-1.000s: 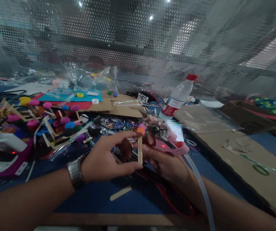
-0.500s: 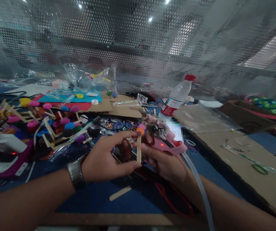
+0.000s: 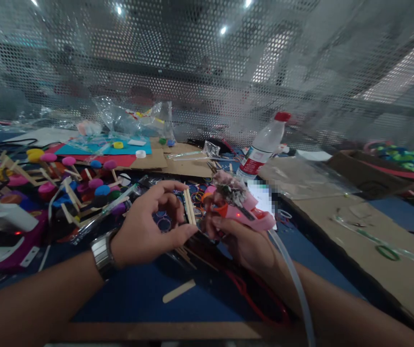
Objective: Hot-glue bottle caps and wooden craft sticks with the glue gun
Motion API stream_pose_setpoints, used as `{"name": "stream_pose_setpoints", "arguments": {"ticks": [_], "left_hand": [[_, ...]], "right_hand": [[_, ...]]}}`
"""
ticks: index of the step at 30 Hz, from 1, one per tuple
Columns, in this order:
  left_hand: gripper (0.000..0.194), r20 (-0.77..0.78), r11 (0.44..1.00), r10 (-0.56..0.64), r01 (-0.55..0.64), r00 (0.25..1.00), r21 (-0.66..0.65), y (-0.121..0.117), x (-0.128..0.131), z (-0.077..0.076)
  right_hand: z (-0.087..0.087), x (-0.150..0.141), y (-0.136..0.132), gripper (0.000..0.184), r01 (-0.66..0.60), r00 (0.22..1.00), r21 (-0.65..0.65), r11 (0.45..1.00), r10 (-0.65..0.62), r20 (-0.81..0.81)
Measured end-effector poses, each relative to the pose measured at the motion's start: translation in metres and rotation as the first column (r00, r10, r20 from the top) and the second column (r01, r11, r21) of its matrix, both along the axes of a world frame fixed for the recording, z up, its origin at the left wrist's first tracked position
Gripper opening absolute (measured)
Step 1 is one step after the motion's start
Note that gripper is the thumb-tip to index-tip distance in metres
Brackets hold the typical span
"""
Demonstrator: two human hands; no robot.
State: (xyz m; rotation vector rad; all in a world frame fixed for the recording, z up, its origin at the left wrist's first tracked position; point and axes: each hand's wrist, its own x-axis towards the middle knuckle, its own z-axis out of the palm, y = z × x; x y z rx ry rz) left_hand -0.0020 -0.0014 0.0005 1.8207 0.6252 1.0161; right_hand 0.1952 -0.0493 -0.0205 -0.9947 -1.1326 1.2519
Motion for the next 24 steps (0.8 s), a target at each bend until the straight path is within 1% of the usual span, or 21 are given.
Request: {"name": "stream_pose_setpoints", "arguments": {"ticks": [3,7,10,14,17,19,21,22,23,24], "left_hand": [[0.052,0.02,1.0,0.026,-0.025,0.999,-0.017,0.003,0.0,0.0],[0.05,0.025,0.999,0.048,-0.047,0.999,-0.017,0.005,-0.001,0.001],[0.052,0.024,0.999,0.036,-0.036,0.999,-0.012,0.006,-0.002,0.001],[0.054,-0.005,1.0,0.022,-0.022,1.0,0.006,0.005,-0.002,-0.001],[0.054,-0.02,0.999,0.031,-0.03,0.999,0.038,0.006,-0.002,-0.002],[0.055,-0.06,0.994,0.046,-0.04,0.997,0.106,0.006,-0.003,-0.003],[0.057,-0.128,0.973,0.065,-0.034,0.99,0.227,0.006,-0.004,-0.003],[0.058,-0.173,0.95,0.081,-0.024,0.982,0.31,0.007,-0.004,-0.003],[0.057,-0.219,0.914,0.101,-0.004,0.971,0.405,0.007,-0.005,-0.003],[0.055,-0.257,0.863,0.123,0.025,0.959,0.505,0.007,-0.005,-0.003]], "right_hand": [[-0.001,0.002,0.001,0.02,0.017,1.0,-0.032,0.999,-0.017,-0.007],[0.0,0.001,0.005,0.023,0.053,0.998,-0.076,0.996,-0.056,-0.039],[0.002,0.0,0.007,0.033,0.077,0.996,-0.098,0.992,-0.08,-0.03],[0.006,-0.001,0.008,0.053,0.056,0.996,-0.151,0.987,-0.065,-0.055],[0.008,0.001,0.008,0.059,0.09,0.993,-0.188,0.978,-0.103,-0.063],[0.009,0.003,0.008,0.06,0.121,0.988,-0.165,0.979,-0.135,-0.073],[0.009,0.005,0.009,0.06,0.158,0.981,-0.117,0.98,-0.17,-0.098],[0.009,0.005,0.01,0.06,0.181,0.975,-0.092,0.979,-0.191,-0.111],[0.009,0.006,0.01,0.06,0.203,0.97,-0.067,0.977,-0.21,-0.121],[0.009,0.007,0.011,0.06,0.226,0.965,-0.041,0.973,-0.229,-0.128]]}}
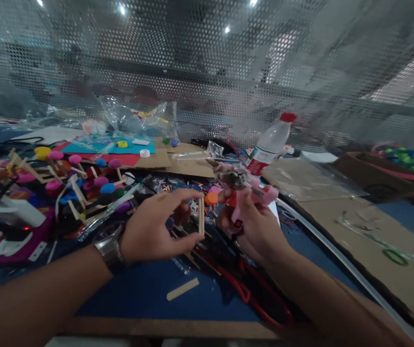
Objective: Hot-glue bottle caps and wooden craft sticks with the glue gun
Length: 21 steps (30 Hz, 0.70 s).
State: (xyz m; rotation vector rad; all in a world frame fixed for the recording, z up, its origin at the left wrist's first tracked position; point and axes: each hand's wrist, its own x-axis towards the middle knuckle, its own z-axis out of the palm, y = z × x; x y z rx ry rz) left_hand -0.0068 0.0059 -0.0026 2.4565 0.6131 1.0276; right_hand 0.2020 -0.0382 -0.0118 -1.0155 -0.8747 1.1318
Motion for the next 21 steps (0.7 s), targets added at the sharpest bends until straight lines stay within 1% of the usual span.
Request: {"name": "stream_pose_setpoints", "arguments": {"ticks": [1,2,3,4,5,7,10,12,13,14,15,16,17,18,19,21], "left_hand": [[0.052,-0.05,0.993,-0.011,0.016,0.999,0.118,0.0,0.0,0.0],[0.048,-0.091,0.973,-0.024,0.044,0.996,0.228,0.001,0.0,-0.001],[0.046,-0.124,0.946,-0.042,0.079,0.991,0.315,0.002,0.0,-0.002],[0.044,-0.15,0.922,-0.061,0.113,0.987,0.371,0.002,0.001,-0.003],[0.043,-0.175,0.905,-0.076,0.141,0.982,0.402,0.003,0.002,-0.003],[0.041,-0.214,0.891,-0.089,0.174,0.973,0.419,0.003,0.003,-0.005],[0.038,-0.227,0.885,-0.098,0.189,0.969,0.426,0.003,0.005,-0.007],[0.037,-0.224,0.89,-0.103,0.19,0.969,0.413,0.001,0.005,-0.007],[0.038,-0.215,0.904,-0.105,0.183,0.971,0.386,0.0,0.005,-0.008],[0.04,-0.197,0.929,-0.103,0.165,0.975,0.33,-0.001,0.005,-0.008],[0.042,-0.165,0.961,-0.099,0.137,0.981,0.239,-0.001,0.005,-0.007],[0.045,-0.107,0.989,-0.086,0.098,0.991,0.115,-0.001,0.004,-0.007],[0.05,-0.044,0.997,-0.056,0.053,0.997,-0.054,-0.001,0.004,-0.007],[0.053,0.05,0.975,-0.032,0.042,0.998,-0.219,0.0,0.003,-0.006],[0.054,0.133,0.944,-0.018,0.061,0.991,-0.326,0.002,0.003,-0.005],[0.054,0.255,0.89,0.033,0.087,0.967,-0.447,0.005,0.002,-0.003]], "right_hand": [[0.0,0.001,0.001,0.06,0.02,1.0,0.025,0.999,-0.02,0.0],[0.0,0.001,0.001,0.06,0.034,0.999,0.045,0.998,-0.034,-0.003],[0.0,0.001,0.002,0.059,0.037,0.999,0.06,0.998,-0.036,-0.009],[0.0,0.001,0.002,0.058,0.034,0.999,0.07,0.997,-0.033,-0.019],[0.0,0.001,0.002,0.057,0.027,0.999,0.076,0.997,-0.025,-0.03],[0.001,0.001,0.001,0.056,0.004,1.0,0.088,0.996,-0.002,-0.028],[0.003,0.002,-0.001,0.06,-0.069,0.998,0.104,0.992,0.067,0.02],[0.005,0.005,-0.002,0.06,-0.132,0.991,0.121,0.984,0.127,0.049],[0.005,0.006,-0.002,0.059,-0.147,0.988,0.138,0.98,0.139,0.064],[0.005,0.007,-0.002,0.058,-0.15,0.987,0.159,0.976,0.139,0.081],[0.004,0.008,-0.002,0.058,-0.147,0.987,0.182,0.972,0.13,0.098],[0.002,0.009,-0.001,0.059,-0.139,0.987,0.199,0.97,0.119,0.112],[-0.001,0.01,0.0,0.059,-0.138,0.985,0.203,0.97,0.113,0.128],[-0.004,0.011,0.0,0.06,-0.142,0.983,0.202,0.969,0.114,0.144],[-0.007,0.012,0.001,0.06,-0.149,0.98,0.192,0.97,0.119,0.162],[-0.013,0.014,0.003,0.057,-0.177,0.967,0.168,0.97,0.14,0.214]]}}
